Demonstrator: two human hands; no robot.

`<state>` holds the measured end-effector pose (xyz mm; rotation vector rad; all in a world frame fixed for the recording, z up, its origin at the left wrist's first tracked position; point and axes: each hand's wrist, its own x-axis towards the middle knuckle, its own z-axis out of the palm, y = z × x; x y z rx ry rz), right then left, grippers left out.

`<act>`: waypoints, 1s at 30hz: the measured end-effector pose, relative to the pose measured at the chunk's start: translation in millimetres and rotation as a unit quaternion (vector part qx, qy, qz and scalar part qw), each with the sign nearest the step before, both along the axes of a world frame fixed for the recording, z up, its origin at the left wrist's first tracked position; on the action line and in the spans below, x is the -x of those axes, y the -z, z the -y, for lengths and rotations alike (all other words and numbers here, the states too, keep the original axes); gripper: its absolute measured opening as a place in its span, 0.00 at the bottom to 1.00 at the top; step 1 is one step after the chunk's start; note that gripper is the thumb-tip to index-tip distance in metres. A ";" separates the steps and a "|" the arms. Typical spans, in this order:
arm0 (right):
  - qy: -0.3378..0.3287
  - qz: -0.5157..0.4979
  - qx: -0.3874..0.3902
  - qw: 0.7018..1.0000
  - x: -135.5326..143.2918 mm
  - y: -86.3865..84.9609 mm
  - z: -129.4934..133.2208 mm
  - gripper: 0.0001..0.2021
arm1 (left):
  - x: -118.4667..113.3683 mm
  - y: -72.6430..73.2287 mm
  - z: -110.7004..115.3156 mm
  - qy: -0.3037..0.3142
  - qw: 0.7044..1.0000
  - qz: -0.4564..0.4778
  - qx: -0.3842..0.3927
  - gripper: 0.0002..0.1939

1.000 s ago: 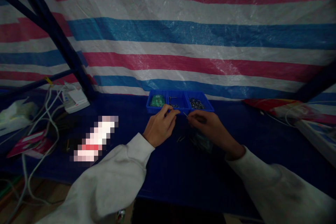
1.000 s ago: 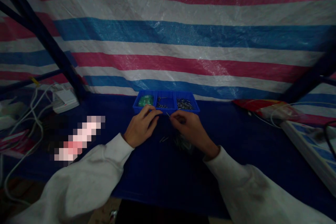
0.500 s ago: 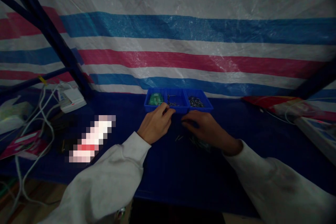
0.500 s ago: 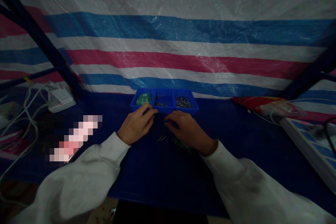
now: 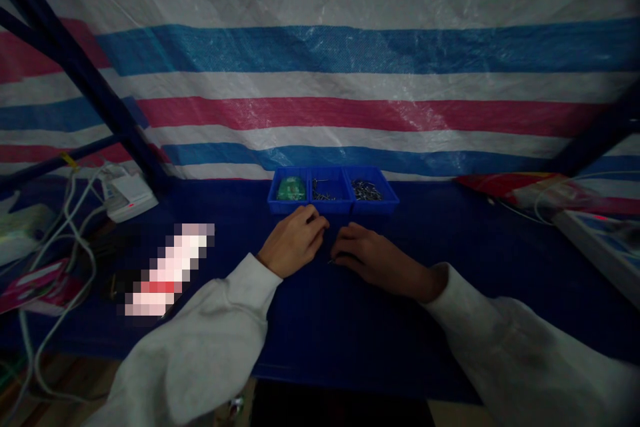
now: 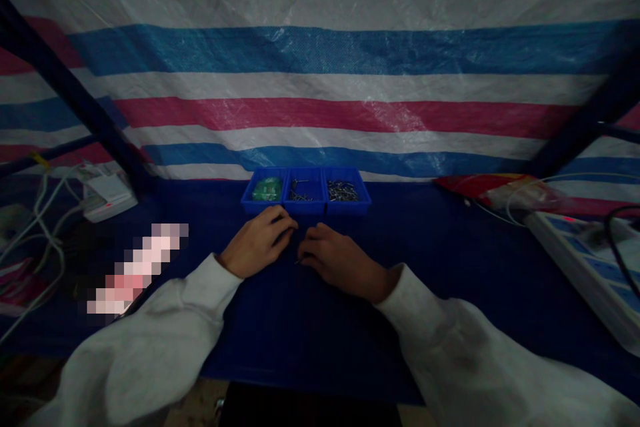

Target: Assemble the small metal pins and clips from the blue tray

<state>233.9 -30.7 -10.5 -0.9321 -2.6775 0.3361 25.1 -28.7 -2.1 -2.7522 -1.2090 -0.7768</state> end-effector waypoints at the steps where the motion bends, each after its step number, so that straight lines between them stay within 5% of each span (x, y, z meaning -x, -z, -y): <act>1: 0.004 0.007 -0.004 1.000 0.4 -0.6 0.8 0.06 | -0.5 0.6 0.4 0.007 1.000 -0.002 0.008 0.10; 19: 0.060 0.008 -0.010 0.998 0.8 3.3 0.7 0.09 | -0.5 4.0 -1.9 0.070 0.987 -0.011 0.144 0.03; 30: 0.080 -0.036 0.001 0.996 0.4 5.4 -0.8 0.06 | -3.2 2.4 0.8 0.067 0.991 0.028 0.111 0.02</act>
